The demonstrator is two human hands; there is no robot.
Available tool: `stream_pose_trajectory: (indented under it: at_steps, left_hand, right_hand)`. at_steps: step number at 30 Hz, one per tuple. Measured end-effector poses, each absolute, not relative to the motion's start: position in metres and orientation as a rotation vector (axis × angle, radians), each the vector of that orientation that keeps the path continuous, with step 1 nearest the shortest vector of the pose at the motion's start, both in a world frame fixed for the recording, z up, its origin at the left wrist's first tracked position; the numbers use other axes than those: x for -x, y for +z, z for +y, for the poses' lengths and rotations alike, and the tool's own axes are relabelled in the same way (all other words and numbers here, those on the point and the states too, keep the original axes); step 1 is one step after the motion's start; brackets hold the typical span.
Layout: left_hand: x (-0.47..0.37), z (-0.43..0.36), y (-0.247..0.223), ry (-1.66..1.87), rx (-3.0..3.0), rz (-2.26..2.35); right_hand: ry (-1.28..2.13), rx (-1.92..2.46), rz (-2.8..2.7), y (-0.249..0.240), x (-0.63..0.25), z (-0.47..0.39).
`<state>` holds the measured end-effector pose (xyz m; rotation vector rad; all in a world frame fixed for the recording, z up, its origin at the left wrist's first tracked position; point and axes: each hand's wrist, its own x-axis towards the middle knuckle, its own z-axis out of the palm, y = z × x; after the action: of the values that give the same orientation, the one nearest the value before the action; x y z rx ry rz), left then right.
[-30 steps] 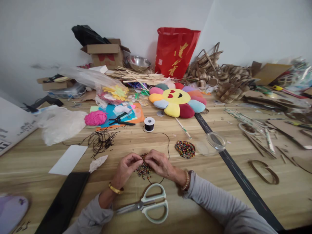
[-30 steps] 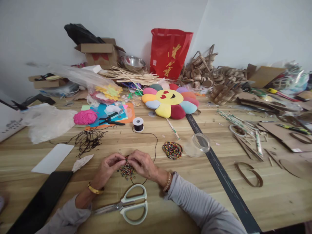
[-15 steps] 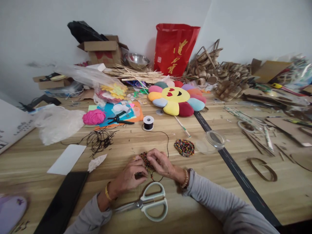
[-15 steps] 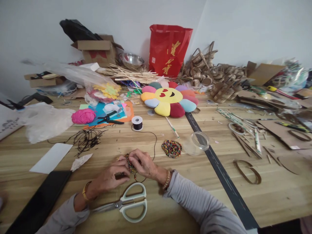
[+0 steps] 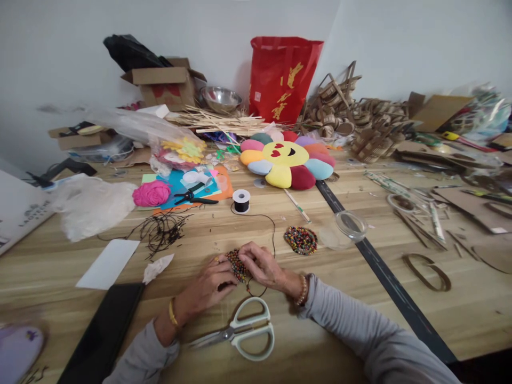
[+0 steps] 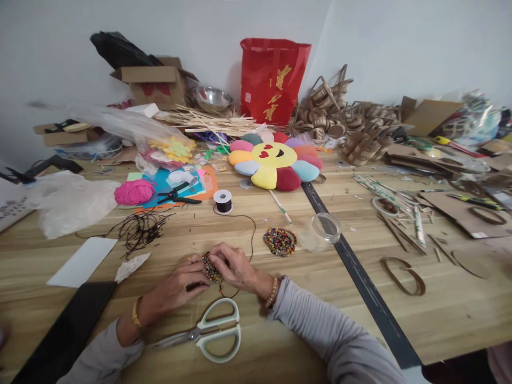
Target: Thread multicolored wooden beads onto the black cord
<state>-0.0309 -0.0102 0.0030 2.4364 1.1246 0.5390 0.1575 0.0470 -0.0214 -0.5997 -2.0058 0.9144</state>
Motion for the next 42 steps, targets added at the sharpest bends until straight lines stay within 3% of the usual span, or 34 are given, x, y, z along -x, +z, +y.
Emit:
stream_pose_trajectory:
  at_steps: [18,29,42]
  left_hand:
    - [0.004,-0.019,-0.006,0.625,-2.417,1.145]
    - [0.008,-0.012,-0.011,0.684,-2.520,1.154]
    - [0.014,-0.008,-0.007,0.782,-2.368,1.155]
  right_hand:
    - [1.141,0.559,-1.922,-0.019,-0.158,0.044]
    - [1.018,0.584,-1.969,-0.012,-0.158,0.045]
    - [1.136,0.631,-1.886,-0.005,-0.157,0.046]
